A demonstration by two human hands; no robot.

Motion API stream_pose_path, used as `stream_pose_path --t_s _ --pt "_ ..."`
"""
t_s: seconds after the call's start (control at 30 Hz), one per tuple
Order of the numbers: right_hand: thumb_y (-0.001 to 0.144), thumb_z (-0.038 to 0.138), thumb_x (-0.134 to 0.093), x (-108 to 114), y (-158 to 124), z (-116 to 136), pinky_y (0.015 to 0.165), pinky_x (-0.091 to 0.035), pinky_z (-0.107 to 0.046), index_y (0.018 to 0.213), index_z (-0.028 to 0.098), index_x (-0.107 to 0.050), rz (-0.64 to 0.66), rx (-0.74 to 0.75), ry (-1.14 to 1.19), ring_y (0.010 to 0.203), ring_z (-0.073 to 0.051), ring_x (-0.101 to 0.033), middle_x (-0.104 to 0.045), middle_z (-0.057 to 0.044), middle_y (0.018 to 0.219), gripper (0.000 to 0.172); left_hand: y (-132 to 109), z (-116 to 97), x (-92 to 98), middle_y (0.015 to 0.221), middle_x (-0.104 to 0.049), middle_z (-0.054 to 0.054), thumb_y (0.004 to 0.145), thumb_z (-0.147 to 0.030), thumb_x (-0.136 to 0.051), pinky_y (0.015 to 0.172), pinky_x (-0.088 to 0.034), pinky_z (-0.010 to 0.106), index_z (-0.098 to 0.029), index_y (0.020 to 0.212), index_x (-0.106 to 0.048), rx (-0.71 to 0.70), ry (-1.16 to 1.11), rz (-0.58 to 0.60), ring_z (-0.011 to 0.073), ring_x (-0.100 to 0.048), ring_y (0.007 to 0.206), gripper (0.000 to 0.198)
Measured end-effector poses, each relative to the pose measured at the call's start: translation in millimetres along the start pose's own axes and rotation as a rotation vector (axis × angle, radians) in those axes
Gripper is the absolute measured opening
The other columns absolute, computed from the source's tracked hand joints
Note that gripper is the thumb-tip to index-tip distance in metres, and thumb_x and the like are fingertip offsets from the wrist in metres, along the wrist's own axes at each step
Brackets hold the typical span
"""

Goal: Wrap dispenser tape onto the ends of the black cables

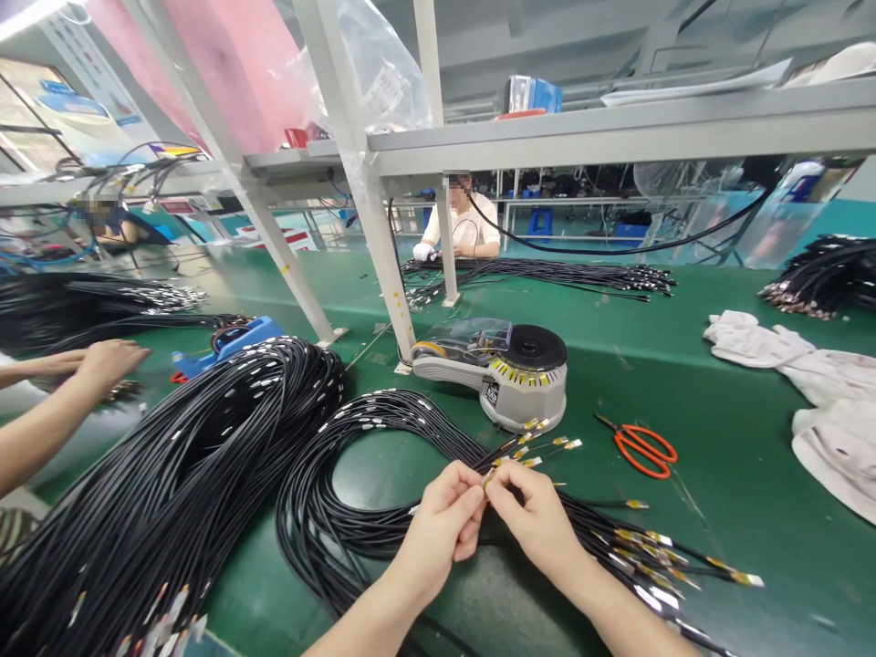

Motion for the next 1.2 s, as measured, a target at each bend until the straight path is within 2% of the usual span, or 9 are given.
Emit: stream_pose_path --t_s 0.27,0.37,0.5,0.6,0.73,0.9,1.07,1.2 --pt "0.083 0.028 -0.047 -1 -1 4 0.057 -0.039 -0.026 0.061 0.019 -0.048 -0.003 0.016 0.003 0.058 -0.014 -0.047 -0.051 0.001 0.060 0.024 -1 -3 -2.4 0.050 -0.036 -0.010 0.074 -0.033 -0.059 0.030 -0.012 0.014 -0.019 0.073 -0.041 -0.016 0.021 0.018 0.0009 -0.021 0.034 0.023" --pt "0.082 0.028 -0.047 -2 -2 11 0.057 -0.039 -0.025 0.061 0.019 -0.048 -0.002 0.045 -0.011 0.058 -0.014 -0.047 -0.051 0.001 0.061 0.023 -3 -7 -2.2 0.045 -0.034 -0.011 0.070 -0.033 -0.064 0.029 -0.013 0.014 -0.018 0.069 -0.041 -0.057 0.040 0.008 0.0008 -0.021 0.033 0.028" --pt "0.082 0.031 -0.048 -2 -1 18 0.054 -0.037 -0.024 0.060 0.019 -0.049 0.023 0.049 -0.052 0.055 -0.013 -0.046 -0.050 0.002 0.057 0.025 -3 -9 1.4 0.042 -0.032 -0.011 0.073 -0.035 -0.061 0.029 -0.010 0.014 -0.018 0.065 -0.041 -0.089 -0.024 -0.041 0.0008 -0.018 0.033 0.028" --pt "0.083 0.032 -0.048 -6 -1 17 0.049 -0.035 -0.023 0.065 0.018 -0.055 0.088 0.009 -0.038 0.048 -0.011 -0.045 -0.048 0.003 0.052 0.024 -3 -8 4.9 0.041 -0.030 -0.011 0.074 -0.034 -0.060 0.030 -0.009 0.014 -0.017 0.064 -0.041 -0.121 -0.109 -0.089 0.0007 -0.016 0.033 0.027" --pt "0.083 0.037 -0.047 -10 -1 2 0.044 -0.033 -0.022 0.073 0.016 -0.059 0.145 -0.124 0.068 0.042 -0.010 -0.043 -0.047 0.004 0.047 0.026 -2 -5 7.3 0.040 -0.032 -0.010 0.074 -0.033 -0.060 0.030 -0.009 0.015 -0.018 0.064 -0.040 -0.121 -0.158 -0.104 0.0011 -0.015 0.032 0.027" --pt "0.082 0.039 -0.046 -4 1 -16 0.043 -0.032 -0.023 0.076 0.015 -0.057 0.106 -0.247 0.130 0.040 -0.010 -0.041 -0.042 0.007 0.041 0.027 -2 -14 11.0 0.042 -0.032 -0.010 0.076 -0.032 -0.058 0.031 -0.010 0.014 -0.019 0.066 -0.039 -0.147 -0.238 -0.086 0.0017 -0.016 0.033 0.026" --pt "0.080 0.034 -0.051 -3 0 3 0.055 -0.040 -0.025 0.094 0.018 -0.055 0.097 -0.159 0.303 0.053 -0.012 -0.049 -0.051 0.004 0.058 0.022 -4 -14 8.8 0.043 -0.036 -0.009 0.077 -0.031 -0.057 0.031 -0.011 0.014 -0.019 0.065 -0.037 -0.103 -0.205 -0.049 0.0014 -0.018 0.033 0.026" --pt "0.075 0.034 -0.057 -11 -1 11 0.053 -0.042 -0.025 0.088 0.018 -0.054 0.125 -0.156 0.422 0.057 -0.012 -0.050 -0.052 0.002 0.069 0.021 -5 -10 8.4 0.042 -0.035 -0.010 0.077 -0.032 -0.058 0.031 -0.011 0.014 -0.018 0.065 -0.038 -0.104 -0.166 -0.056 0.0012 -0.019 0.033 0.027"
Point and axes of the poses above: each hand's wrist, its own y-axis towards the middle knuckle, its own x-axis out of the back of the hand, z = x × y, the point moved 6 cm from there along y, towards the middle knuckle
